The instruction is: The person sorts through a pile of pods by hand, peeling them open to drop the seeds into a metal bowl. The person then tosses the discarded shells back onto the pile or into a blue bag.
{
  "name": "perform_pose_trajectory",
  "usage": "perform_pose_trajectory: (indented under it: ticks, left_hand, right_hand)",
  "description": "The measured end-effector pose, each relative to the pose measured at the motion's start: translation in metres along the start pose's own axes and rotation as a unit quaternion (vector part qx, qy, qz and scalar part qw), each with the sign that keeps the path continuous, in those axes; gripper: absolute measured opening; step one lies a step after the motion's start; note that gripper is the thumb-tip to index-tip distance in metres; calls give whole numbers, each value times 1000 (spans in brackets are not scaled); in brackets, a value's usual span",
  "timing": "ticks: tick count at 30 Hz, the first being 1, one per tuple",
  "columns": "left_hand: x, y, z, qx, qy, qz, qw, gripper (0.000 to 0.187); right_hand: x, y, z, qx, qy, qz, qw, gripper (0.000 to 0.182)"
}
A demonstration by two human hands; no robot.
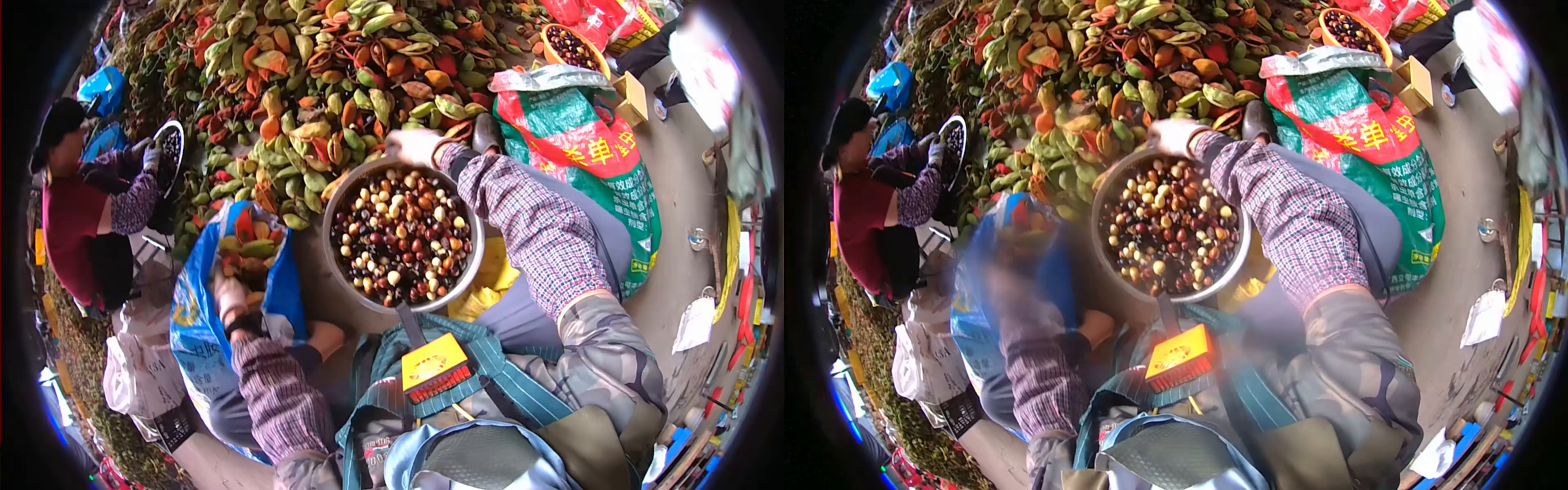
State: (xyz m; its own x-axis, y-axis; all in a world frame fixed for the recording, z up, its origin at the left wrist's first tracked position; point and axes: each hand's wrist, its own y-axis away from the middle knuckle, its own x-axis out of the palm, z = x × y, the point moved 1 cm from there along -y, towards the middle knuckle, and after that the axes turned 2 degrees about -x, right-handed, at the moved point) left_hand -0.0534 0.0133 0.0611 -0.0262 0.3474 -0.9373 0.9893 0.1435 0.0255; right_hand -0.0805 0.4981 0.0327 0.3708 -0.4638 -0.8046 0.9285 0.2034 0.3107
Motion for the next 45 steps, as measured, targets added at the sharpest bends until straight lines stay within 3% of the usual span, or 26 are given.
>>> perform_pose_trajectory:
  ticks: [1, 2, 3, 4, 5, 7, 10, 13, 14, 15, 17, 19, 20, 21, 23, 24, 25, 28, 32, 34, 35, 37, 39, 43, 44, 45]
  left_hand:
    - [15, -7, 39, 45, -223, -17, 974, 58]
    - [-3, 11, 3, -86, -106, 18, 990, 59]
    - [20, 3, 22, 74, -131, -50, 987, 50]
    - [41, -3, 36, 225, -177, -132, 949, 42]
    - [46, 0, 10, 195, -150, -114, 963, 38]
    - [59, 5, -32, 159, -52, -46, 985, 33]
    - [57, 16, -122, 177, 120, 6, 977, 35]
    - [68, 15, -168, 241, 219, 36, 945, 31]
    - [70, 13, -182, 179, 275, 100, 939, 34]
    - [72, 11, -199, 117, 328, 161, 923, 37]
    - [98, 7, -218, 151, 401, 132, 894, 48]
    - [105, 14, -242, 125, 392, 133, 901, 58]
    - [101, 22, -252, 140, 380, 127, 906, 57]
    - [96, 28, -260, 155, 367, 121, 909, 57]
    - [104, 30, -257, 176, 437, 90, 878, 53]
    - [97, 38, -251, 96, 482, 185, 851, 48]
    - [99, 45, -247, 130, 487, 134, 853, 45]
    - [78, 67, -243, 147, 442, 86, 881, 45]
    - [81, 81, -224, 98, 455, 98, 880, 46]
    - [81, 89, -215, 68, 462, 123, 876, 48]
    - [80, 94, -212, 51, 465, 136, 873, 49]
    - [78, 108, -207, 38, 470, 157, 868, 51]
    - [76, 116, -200, 3, 443, 191, 876, 51]
    - [72, 129, -198, 32, 376, 135, 916, 48]
    - [82, 127, -197, 126, 401, 42, 906, 44]
    - [86, 126, -195, 104, 403, 50, 908, 43]
  right_hand:
    - [-7, -17, -16, 39, -41, -92, 994, 37]
    - [-11, -36, -29, 112, -111, -122, 980, 38]
    - [-10, -58, -42, 96, -86, -188, 974, 40]
    - [-11, -71, -46, 118, -96, -195, 969, 42]
    - [-14, -86, -48, 136, -106, -201, 964, 45]
    - [6, -128, -64, 161, -95, -201, 961, 75]
    - [10, -143, -51, 238, -135, -241, 931, 82]
    - [20, -146, -58, 160, -319, -190, 915, 76]
    - [22, -138, -49, 154, -361, -249, 885, 74]
    - [21, -126, -44, 122, -454, -226, 853, 76]
    - [13, -84, -11, 60, -666, -87, 739, 73]
    - [10, -44, 25, 3, -569, -71, 819, 70]
    - [9, -27, 44, -21, -562, -27, 827, 72]
    - [34, -40, 40, -106, -511, -46, 852, 72]
    - [27, -24, 59, -10, -535, -49, 843, 69]
    - [20, -8, 67, -4, -583, -25, 812, 59]
    - [25, -11, 68, 2, -620, 0, 784, 47]
    - [26, -9, 92, -3, -774, 39, 632, 45]
    - [41, 12, 134, 45, -900, 53, 431, 41]
    - [54, 35, 147, 105, -920, 40, 374, 40]
    - [61, 45, 152, 133, -920, 30, 368, 39]
    - [80, 54, 154, 155, -891, -9, 427, 37]
    - [107, 36, 140, 156, -798, -71, 578, 36]
    - [111, 56, 151, -8, -788, -180, 589, 43]
    - [108, 64, 154, -10, -785, -195, 588, 41]
    - [104, 72, 157, -13, -782, -209, 587, 40]
